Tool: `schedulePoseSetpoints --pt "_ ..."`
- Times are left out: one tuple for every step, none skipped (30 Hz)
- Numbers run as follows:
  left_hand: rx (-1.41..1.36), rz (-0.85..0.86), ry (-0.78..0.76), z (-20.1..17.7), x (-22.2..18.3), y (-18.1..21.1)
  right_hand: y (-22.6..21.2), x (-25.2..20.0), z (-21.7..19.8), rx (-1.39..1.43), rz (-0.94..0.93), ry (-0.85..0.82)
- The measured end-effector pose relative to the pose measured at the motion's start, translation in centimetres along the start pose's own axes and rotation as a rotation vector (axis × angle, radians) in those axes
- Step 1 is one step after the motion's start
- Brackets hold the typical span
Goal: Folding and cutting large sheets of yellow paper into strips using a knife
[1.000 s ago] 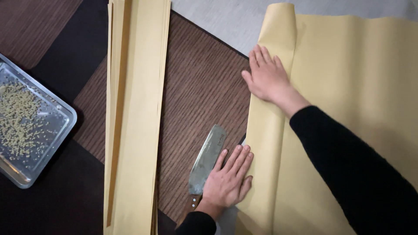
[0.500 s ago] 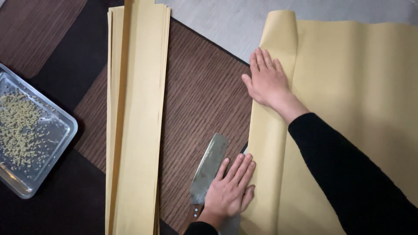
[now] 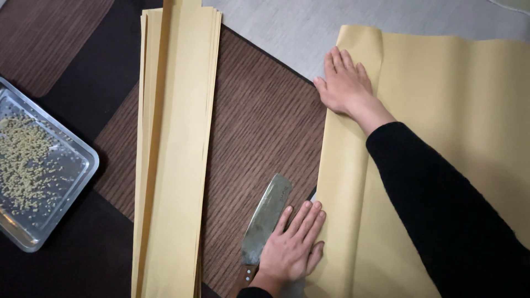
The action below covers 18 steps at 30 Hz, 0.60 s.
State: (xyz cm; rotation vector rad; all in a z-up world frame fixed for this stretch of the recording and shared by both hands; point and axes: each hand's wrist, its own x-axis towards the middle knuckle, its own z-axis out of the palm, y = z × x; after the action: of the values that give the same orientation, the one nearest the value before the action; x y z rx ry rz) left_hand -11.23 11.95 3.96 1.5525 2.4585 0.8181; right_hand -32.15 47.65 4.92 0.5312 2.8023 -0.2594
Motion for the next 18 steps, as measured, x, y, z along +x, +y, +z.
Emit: schedulePoseSetpoints --pt "0.001 -0.001 0.001 0.0 0.0 0.0 0.1 0.2 -0.2 0.000 -0.001 0.001" --pt "0.002 0.002 0.001 0.0 0.0 -0.1 0.2 0.5 -0.4 -0.005 0.002 -0.015" --pt "0.003 0.004 0.001 0.0 0.0 -0.1 0.3 0.8 -0.6 -0.010 0.006 -0.032" --pt "0.003 0.004 0.002 0.1 0.0 -0.1 0.5 1.2 -0.6 -0.011 0.006 -0.032" --pt "0.001 0.003 0.000 0.1 0.0 -0.1 0.7 1.5 -0.6 -0.015 0.007 -0.023" --pt "-0.001 0.002 -0.001 0.2 0.0 -0.1 0.9 1.9 -0.6 -0.019 0.008 -0.015" --pt "-0.002 0.000 0.000 0.2 0.0 -0.2 1.1 2.3 -0.5 -0.021 0.007 -0.015" --pt "-0.003 0.000 -0.009 0.3 0.0 -0.2 1.4 2.7 -0.4 -0.030 -0.004 -0.014" --pt "-0.003 0.001 -0.018 0.3 0.0 -0.3 1.6 3.1 -0.4 -0.039 -0.014 -0.011" --pt "-0.003 0.001 -0.016 0.2 0.1 -0.2 1.7 3.2 -0.6 -0.041 -0.015 -0.010" --pt "-0.008 0.007 0.002 -0.1 0.2 -0.1 1.6 3.4 -0.8 -0.049 -0.007 -0.013" --pt "-0.012 0.013 0.020 -0.3 0.3 -0.1 1.6 3.6 -1.0 -0.058 0.001 -0.016" --pt "-0.010 0.010 0.019 -0.2 0.3 -0.1 1.4 3.5 -1.5 -0.056 -0.002 -0.017" --pt "-0.012 0.008 0.009 -0.1 0.3 -0.1 1.3 3.4 -1.9 -0.074 -0.001 -0.039" --pt "-0.014 0.004 -0.002 0.0 0.2 -0.1 1.1 3.2 -2.2 -0.091 0.000 -0.062" --pt "-0.012 0.001 -0.005 0.2 0.0 -0.1 1.4 3.4 -2.0 -0.088 -0.004 -0.064" --pt "-0.016 -0.001 -0.011 0.3 0.0 -0.2 1.6 3.7 -1.9 -0.089 -0.020 -0.038" --pt "-0.021 -0.004 -0.016 0.4 0.0 -0.3 1.9 4.1 -1.8 -0.090 -0.036 -0.012"
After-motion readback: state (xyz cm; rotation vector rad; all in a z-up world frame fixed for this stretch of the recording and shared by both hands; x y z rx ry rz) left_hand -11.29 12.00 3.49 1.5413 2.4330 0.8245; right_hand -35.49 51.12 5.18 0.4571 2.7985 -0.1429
